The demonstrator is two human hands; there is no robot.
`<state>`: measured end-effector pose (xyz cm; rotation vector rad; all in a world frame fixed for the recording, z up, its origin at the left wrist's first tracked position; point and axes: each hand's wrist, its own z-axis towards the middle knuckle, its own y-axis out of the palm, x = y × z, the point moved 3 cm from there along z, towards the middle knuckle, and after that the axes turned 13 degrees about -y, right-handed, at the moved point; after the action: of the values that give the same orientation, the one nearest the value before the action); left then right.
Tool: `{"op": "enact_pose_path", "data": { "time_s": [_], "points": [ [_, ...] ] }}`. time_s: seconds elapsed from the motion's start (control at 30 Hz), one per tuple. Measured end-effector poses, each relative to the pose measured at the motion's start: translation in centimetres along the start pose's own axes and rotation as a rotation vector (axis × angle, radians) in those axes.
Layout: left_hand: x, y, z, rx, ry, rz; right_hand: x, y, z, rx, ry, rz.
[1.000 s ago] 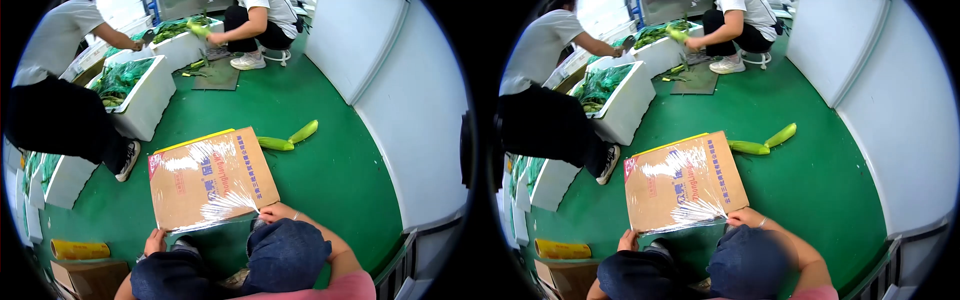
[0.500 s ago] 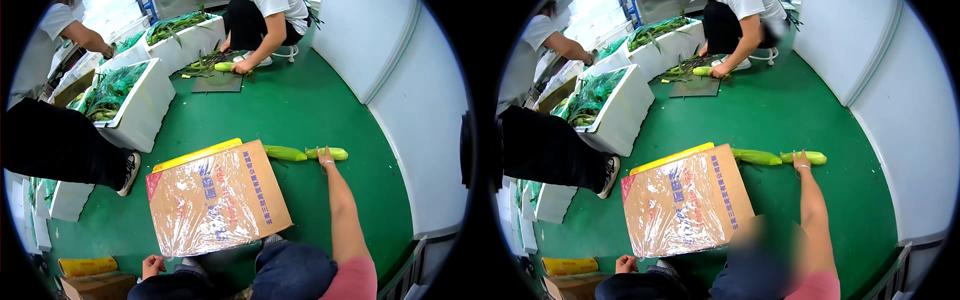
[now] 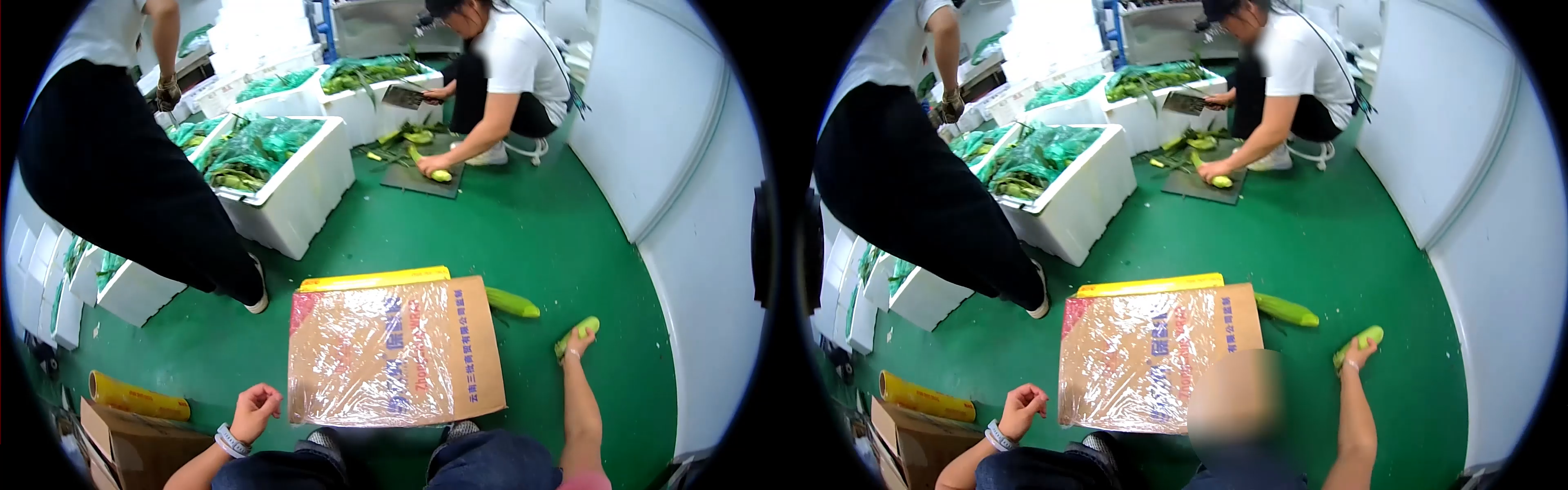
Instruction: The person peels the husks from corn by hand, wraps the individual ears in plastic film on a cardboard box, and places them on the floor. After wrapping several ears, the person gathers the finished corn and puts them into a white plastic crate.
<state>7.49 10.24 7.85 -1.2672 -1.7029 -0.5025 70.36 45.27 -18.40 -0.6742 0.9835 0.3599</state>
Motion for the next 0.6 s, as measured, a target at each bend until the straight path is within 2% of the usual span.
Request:
{"op": "enact_pose_path", "data": {
  "time_s": [0.03, 0.13, 0.2, 0.27, 0.3, 0.37, 0.4, 0.47, 0.5, 0.53, 0.57, 0.6],
  "points": [
    [0.9, 0.6, -0.2, -0.033, 0.025, 0.001, 0.4, -0.4, 0.0, -0.064, 0.168, 0.2],
    [3.2, 3.3, -0.4, -0.195, 0.085, 0.002, -20.4, -6.0, -4.9, -0.399, 0.329, 0.48],
    [5.7, 6.5, -0.6, -0.377, 0.12, 0.015, -29.2, -7.6, -7.2, -0.61, 0.038, 0.532],
    [7.4, 10.2, -0.3, -0.513, 0.12, 0.011, -33.8, -7.0, -9.4, -0.724, -0.465, 0.609],
    [8.6, 12.2, -0.5, -0.59, 0.131, 0.016, -36.9, -6.9, -11.1, -0.783, -0.574, 0.628],
    [10.1, 15.4, -0.7, -0.666, 0.182, -0.166, -42.9, -7.2, -15.1, -0.951, -0.753, 0.64],
    [9.4, 15.9, -0.1, -0.665, 0.187, -0.172, -45.1, -7.3, -17.4, -1.06, -0.825, 0.633],
    [8.4, 16.2, 1.1, -0.524, 0.262, -0.295, -47.0, -6.3, -22.4, -1.184, -1.05, 0.64],
    [9.4, 15.6, -0.7, -0.457, 0.184, -0.685, -47.9, -6.4, -24.7, -1.149, -1.112, 0.674],
    [9.9, 14.1, -1.2, -0.409, 0.242, -0.682, -48.2, -6.7, -26.3, -1.112, -1.171, 0.711],
    [9.6, 12.9, -1.2, -0.351, 0.275, -0.702, -47.8, -6.8, -26.8, -1.11, -1.175, 0.719],
    [9.4, 11.8, -1.0, -0.292, 0.311, -0.721, -47.4, -6.6, -27.5, -1.229, -1.144, 0.712]
  ]
}}
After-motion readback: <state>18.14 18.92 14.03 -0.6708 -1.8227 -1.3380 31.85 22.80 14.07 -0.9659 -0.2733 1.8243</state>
